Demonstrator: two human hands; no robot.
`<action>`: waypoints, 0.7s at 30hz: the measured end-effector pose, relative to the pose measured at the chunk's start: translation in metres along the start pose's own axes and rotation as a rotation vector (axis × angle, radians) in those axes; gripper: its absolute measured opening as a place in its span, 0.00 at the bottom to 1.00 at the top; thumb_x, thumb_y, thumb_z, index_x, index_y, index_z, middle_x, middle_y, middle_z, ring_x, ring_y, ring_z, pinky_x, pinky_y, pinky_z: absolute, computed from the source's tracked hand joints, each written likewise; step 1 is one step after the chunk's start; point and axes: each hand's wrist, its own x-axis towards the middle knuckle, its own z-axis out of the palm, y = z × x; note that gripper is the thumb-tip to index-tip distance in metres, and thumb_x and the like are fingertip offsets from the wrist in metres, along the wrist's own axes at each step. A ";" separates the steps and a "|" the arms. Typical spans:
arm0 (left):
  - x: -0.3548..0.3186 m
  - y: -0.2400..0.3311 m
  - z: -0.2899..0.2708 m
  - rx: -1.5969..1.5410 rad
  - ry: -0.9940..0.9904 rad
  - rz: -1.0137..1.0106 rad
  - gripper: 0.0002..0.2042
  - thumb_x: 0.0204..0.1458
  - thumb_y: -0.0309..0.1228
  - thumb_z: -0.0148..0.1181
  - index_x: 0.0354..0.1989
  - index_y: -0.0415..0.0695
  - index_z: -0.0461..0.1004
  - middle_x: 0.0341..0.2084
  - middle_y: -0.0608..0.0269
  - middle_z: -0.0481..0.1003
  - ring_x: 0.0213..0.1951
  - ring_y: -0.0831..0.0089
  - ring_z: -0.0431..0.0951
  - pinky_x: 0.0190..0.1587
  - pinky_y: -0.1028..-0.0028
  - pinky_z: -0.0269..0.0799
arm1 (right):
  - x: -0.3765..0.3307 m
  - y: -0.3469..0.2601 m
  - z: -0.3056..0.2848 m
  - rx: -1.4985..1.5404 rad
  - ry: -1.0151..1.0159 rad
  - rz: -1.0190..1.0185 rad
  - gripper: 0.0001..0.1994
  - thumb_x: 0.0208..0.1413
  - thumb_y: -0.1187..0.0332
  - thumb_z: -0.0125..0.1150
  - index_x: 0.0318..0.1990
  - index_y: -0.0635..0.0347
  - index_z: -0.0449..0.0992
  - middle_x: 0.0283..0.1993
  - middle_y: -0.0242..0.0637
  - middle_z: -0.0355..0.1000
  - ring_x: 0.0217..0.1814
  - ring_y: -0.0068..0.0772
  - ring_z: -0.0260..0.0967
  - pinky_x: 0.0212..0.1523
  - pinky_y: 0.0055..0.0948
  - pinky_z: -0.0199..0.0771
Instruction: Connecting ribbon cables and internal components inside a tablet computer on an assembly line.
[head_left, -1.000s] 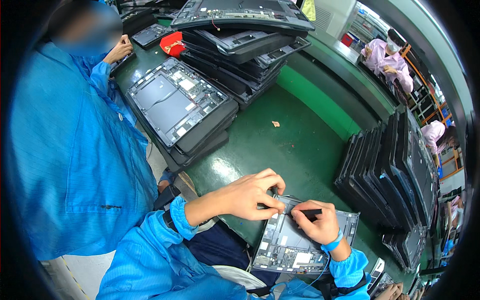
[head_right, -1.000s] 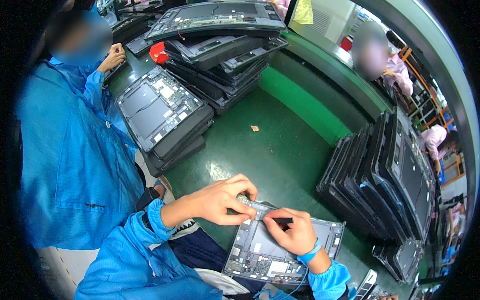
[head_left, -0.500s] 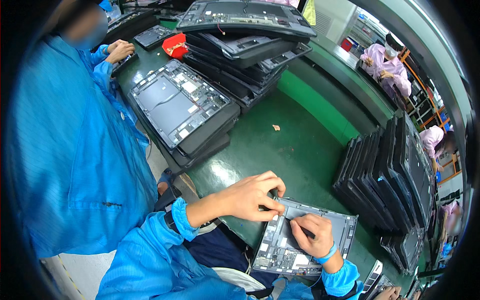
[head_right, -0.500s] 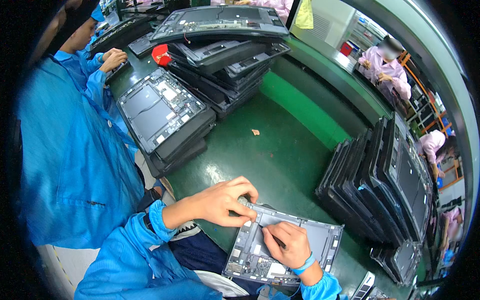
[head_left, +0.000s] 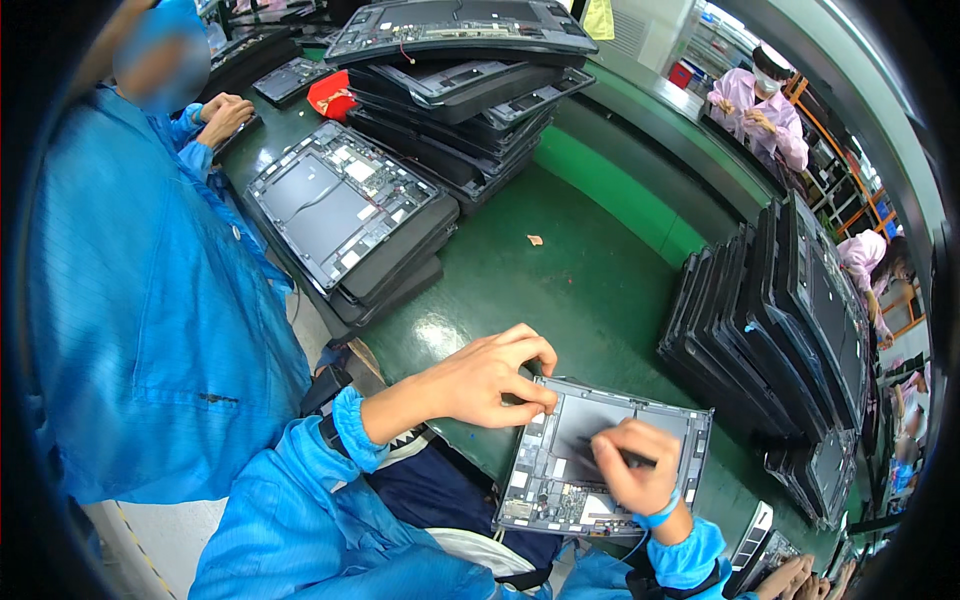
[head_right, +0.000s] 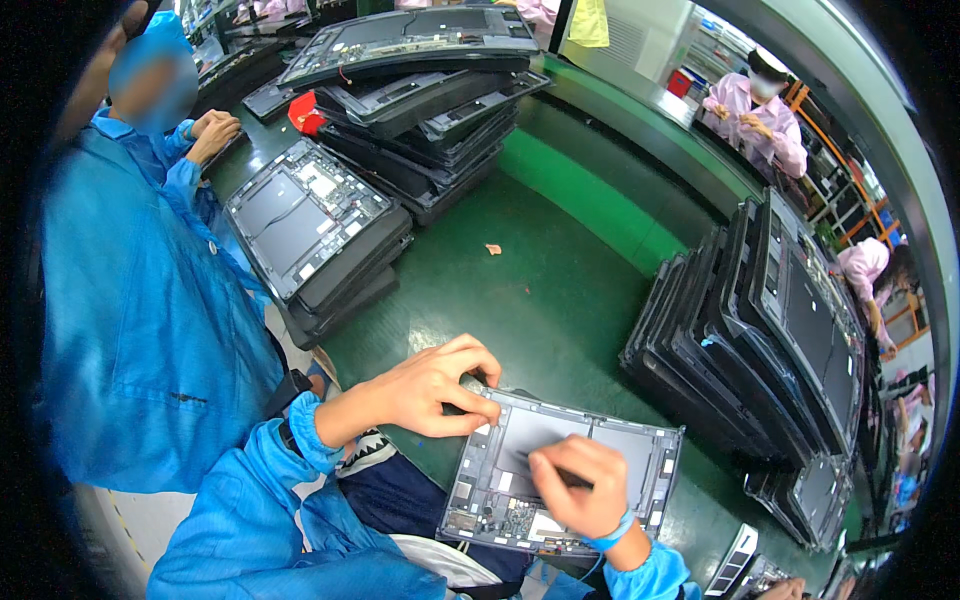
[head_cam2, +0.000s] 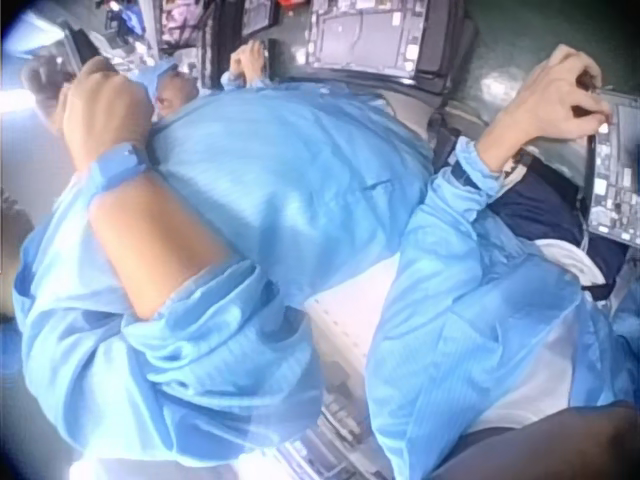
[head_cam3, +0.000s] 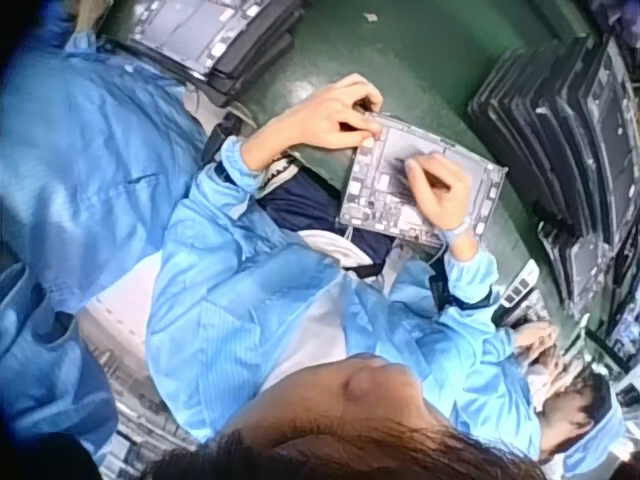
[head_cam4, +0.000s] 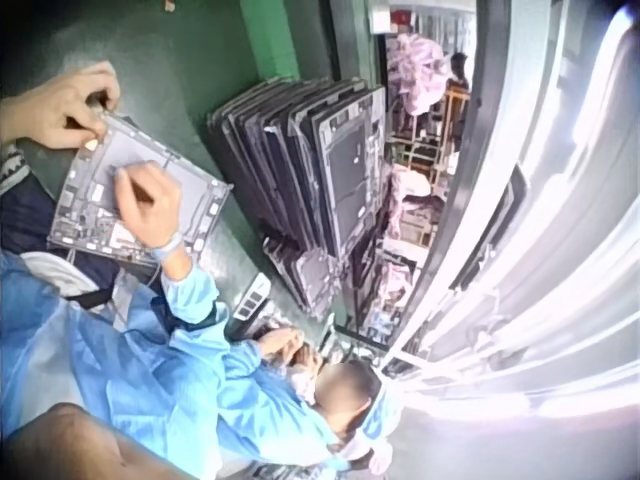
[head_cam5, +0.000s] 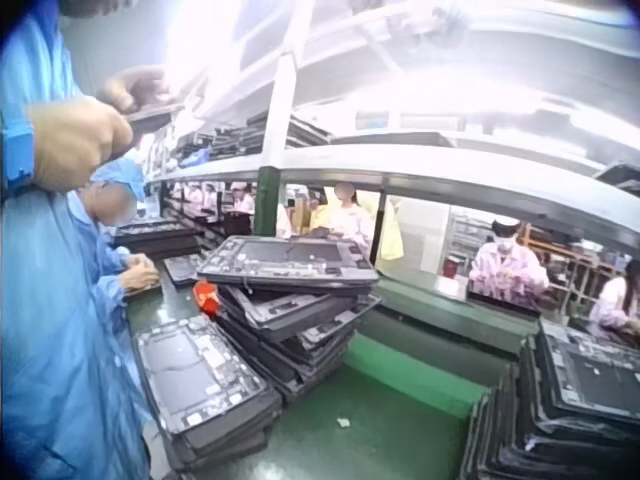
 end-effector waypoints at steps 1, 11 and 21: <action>0.000 0.000 0.001 -0.012 -0.010 -0.007 0.08 0.45 0.30 0.68 0.35 0.54 0.84 0.40 0.61 0.72 0.44 0.59 0.72 0.42 0.65 0.72 | 0.008 0.002 -0.004 0.023 -0.049 0.035 0.01 0.51 0.76 0.66 0.29 0.64 0.81 0.23 0.40 0.74 0.22 0.36 0.72 0.24 0.31 0.70; 0.000 0.002 0.001 -0.047 -0.023 -0.049 0.07 0.46 0.32 0.68 0.35 0.54 0.84 0.41 0.62 0.72 0.46 0.60 0.72 0.43 0.64 0.72 | 0.053 0.024 -0.003 0.086 -0.388 0.049 0.05 0.55 0.72 0.66 0.33 0.65 0.82 0.27 0.43 0.77 0.25 0.36 0.75 0.28 0.30 0.73; -0.001 0.000 0.001 -0.059 -0.022 -0.052 0.06 0.45 0.32 0.68 0.34 0.54 0.84 0.41 0.63 0.71 0.46 0.61 0.71 0.42 0.64 0.73 | 0.054 0.025 0.004 0.035 -0.373 -0.041 0.04 0.53 0.73 0.66 0.31 0.64 0.81 0.25 0.43 0.74 0.25 0.43 0.73 0.27 0.34 0.72</action>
